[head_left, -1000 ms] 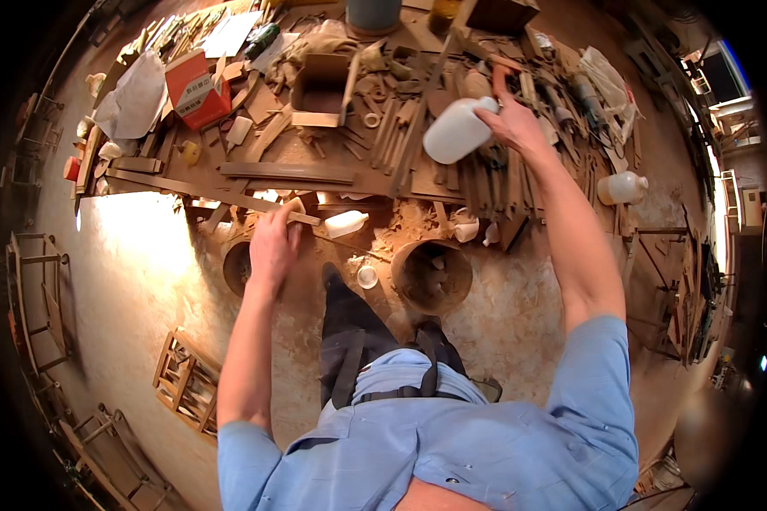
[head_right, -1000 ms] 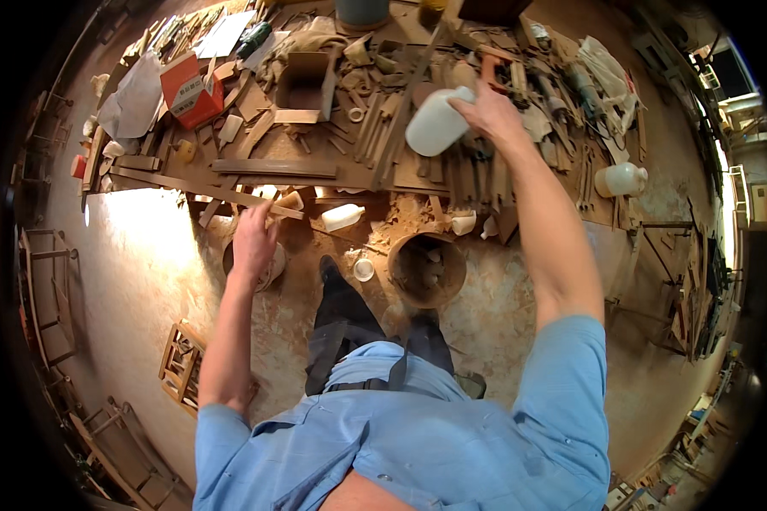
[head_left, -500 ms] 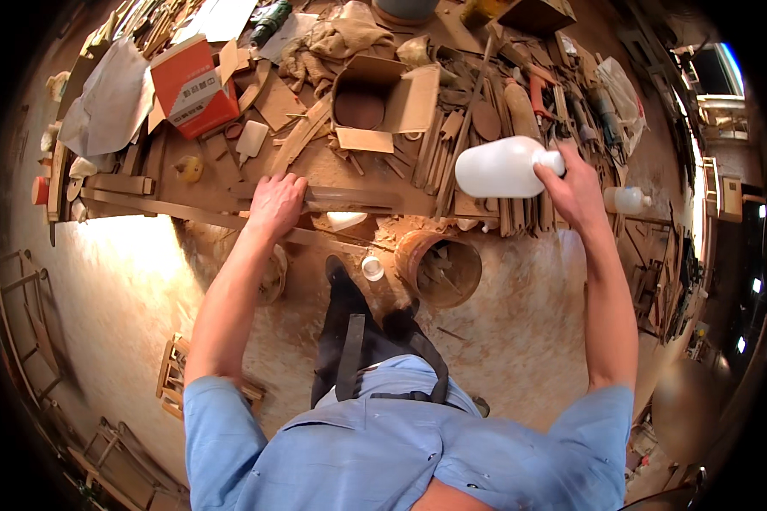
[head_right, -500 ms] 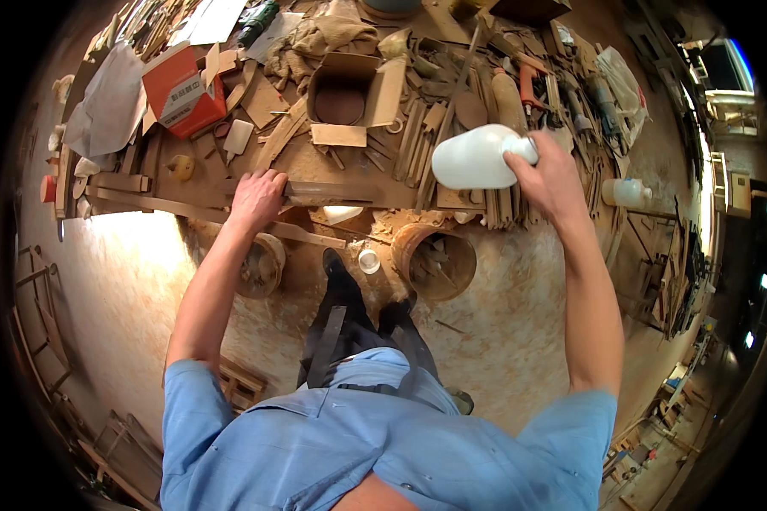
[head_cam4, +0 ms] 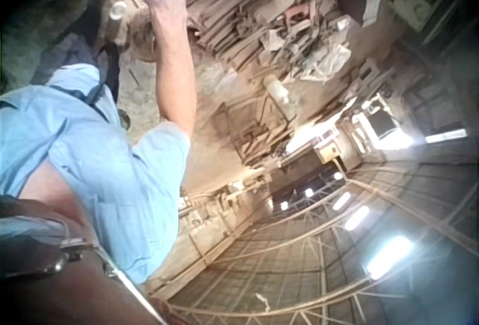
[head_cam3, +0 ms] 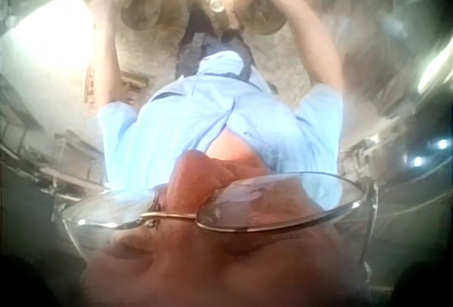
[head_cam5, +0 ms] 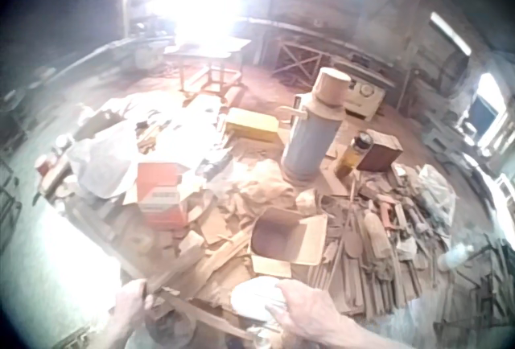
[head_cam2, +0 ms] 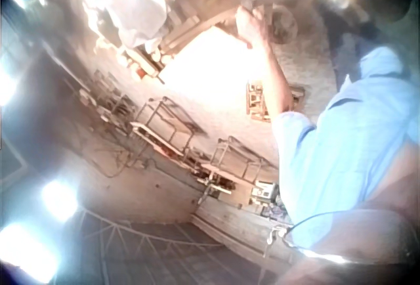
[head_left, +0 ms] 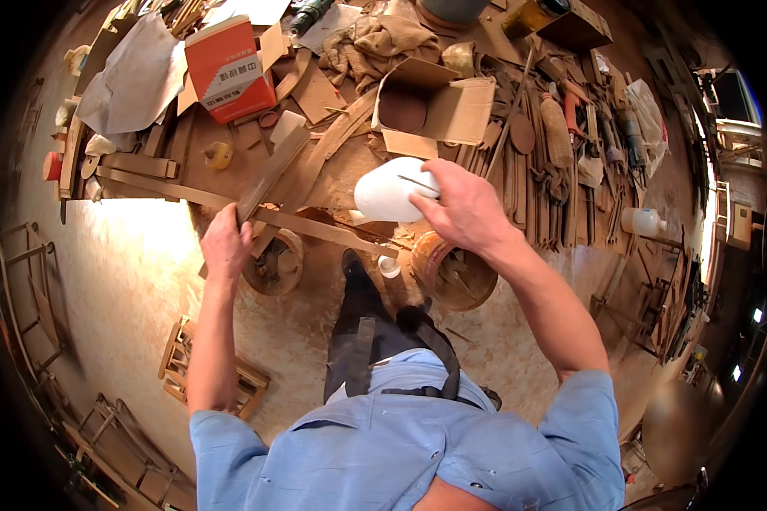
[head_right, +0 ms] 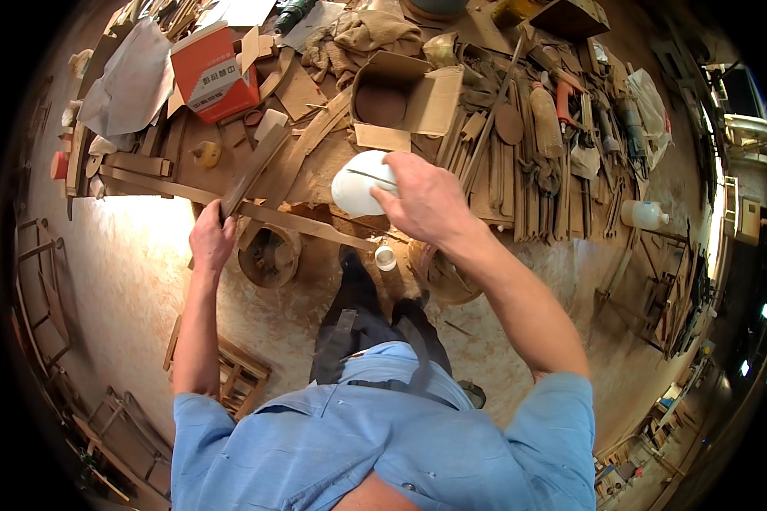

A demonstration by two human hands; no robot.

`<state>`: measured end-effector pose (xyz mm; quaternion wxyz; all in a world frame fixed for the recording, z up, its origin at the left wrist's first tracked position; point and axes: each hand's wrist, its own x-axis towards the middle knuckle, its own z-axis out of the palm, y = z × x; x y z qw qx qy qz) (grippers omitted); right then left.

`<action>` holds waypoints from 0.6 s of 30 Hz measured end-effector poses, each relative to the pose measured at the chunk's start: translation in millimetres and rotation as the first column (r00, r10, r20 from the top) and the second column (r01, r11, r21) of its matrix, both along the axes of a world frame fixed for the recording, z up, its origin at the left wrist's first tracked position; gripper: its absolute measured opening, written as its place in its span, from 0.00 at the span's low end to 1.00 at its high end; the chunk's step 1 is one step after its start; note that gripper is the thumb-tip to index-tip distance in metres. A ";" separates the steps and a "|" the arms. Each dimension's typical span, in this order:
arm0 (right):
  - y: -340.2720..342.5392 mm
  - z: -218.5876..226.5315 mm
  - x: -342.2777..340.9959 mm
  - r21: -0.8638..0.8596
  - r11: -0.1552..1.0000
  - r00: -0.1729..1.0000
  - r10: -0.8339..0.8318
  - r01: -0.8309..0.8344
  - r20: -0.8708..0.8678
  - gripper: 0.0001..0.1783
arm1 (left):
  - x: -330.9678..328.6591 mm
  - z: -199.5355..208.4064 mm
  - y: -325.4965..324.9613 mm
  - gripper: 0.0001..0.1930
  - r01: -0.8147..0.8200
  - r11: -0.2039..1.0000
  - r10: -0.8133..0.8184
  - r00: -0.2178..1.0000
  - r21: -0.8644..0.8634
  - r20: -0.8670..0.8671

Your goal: The person applies glue from a white bottle to thin wooden sticks using a small applicator, then presses the sticks onto a larger wooden piece. They repeat this process for additional sticks and finally secure the assembly with two C-clamps on a workbench.

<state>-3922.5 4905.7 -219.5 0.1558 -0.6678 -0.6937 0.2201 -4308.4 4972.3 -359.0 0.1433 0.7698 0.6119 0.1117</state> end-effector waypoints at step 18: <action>39.1 -25.6 -58.5 0.017 0.999 0.968 0.046 -0.052 0.245 0.25 | 77.0 -34.0 -3.5 0.20 -0.098 0.995 0.097 0.993 -0.014 -0.073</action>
